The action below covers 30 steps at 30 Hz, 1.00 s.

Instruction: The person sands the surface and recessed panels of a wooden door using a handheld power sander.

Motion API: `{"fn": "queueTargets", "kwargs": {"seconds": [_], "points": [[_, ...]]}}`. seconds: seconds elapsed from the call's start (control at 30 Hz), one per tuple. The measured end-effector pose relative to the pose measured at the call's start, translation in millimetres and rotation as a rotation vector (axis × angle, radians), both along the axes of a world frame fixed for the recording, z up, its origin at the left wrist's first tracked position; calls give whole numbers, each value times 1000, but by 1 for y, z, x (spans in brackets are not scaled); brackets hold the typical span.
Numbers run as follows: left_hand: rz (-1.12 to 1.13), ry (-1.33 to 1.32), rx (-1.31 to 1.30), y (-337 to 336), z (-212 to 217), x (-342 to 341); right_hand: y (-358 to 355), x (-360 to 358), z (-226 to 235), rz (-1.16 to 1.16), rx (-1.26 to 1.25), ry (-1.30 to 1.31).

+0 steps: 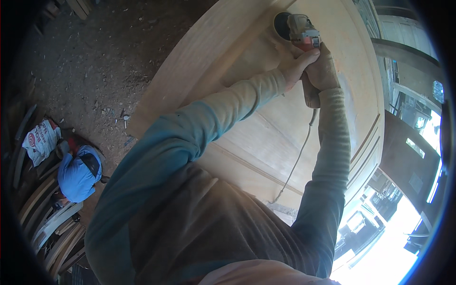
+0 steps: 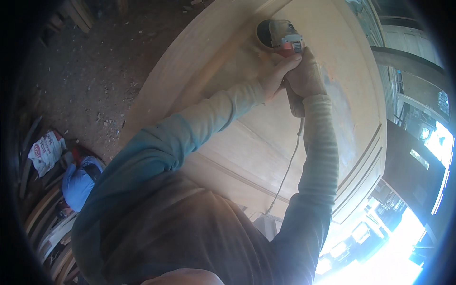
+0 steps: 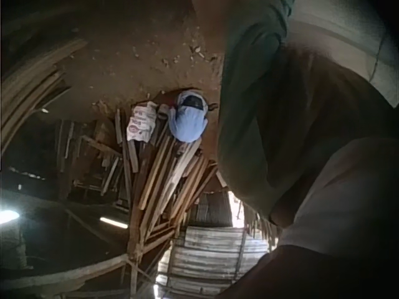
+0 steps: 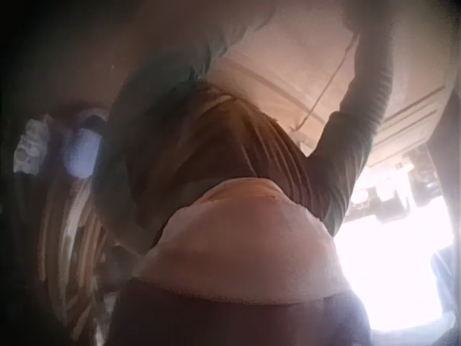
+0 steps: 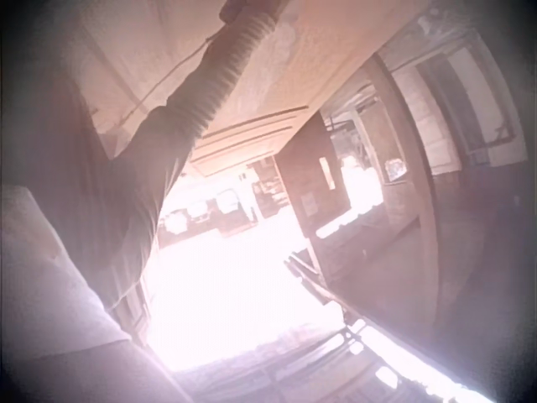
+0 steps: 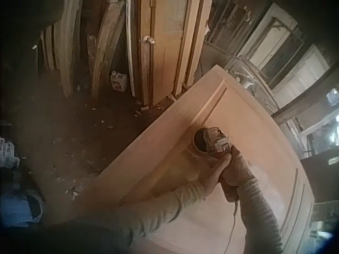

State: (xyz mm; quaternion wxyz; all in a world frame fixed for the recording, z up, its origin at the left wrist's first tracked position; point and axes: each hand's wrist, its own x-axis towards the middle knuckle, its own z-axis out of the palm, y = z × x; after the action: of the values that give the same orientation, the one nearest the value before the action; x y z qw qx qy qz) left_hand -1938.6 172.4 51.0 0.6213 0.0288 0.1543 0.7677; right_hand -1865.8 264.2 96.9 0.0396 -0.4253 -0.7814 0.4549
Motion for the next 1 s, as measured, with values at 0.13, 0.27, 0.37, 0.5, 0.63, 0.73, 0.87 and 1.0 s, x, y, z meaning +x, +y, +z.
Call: {"fn": "queueTargets", "kwargs": {"seconds": [0.13,0.27,0.37,0.5,0.63,0.73,0.87,1.0], "points": [[86,91,-124,1,0,9,0,3,8,220,261,-42],[11,77,-136,9,-11,14,-1,-3,23,40,-61,22],[-25,111,-116,9,-19,15,5,-3,18,-8,47,26],[131,229,-59,3,-12,6,11,6,-1,225,293,-164],[-217,255,-193,25,7,-10,24,1,10,-45,114,-16],[-177,289,-60,40,10,-8,24,-8,32,-219,-24,17],[-61,454,-178,6,-6,32,-11,21,38,88,171,-100],[-60,279,-174,-8,-14,54,-15,45,23,-438,-598,316]]}}
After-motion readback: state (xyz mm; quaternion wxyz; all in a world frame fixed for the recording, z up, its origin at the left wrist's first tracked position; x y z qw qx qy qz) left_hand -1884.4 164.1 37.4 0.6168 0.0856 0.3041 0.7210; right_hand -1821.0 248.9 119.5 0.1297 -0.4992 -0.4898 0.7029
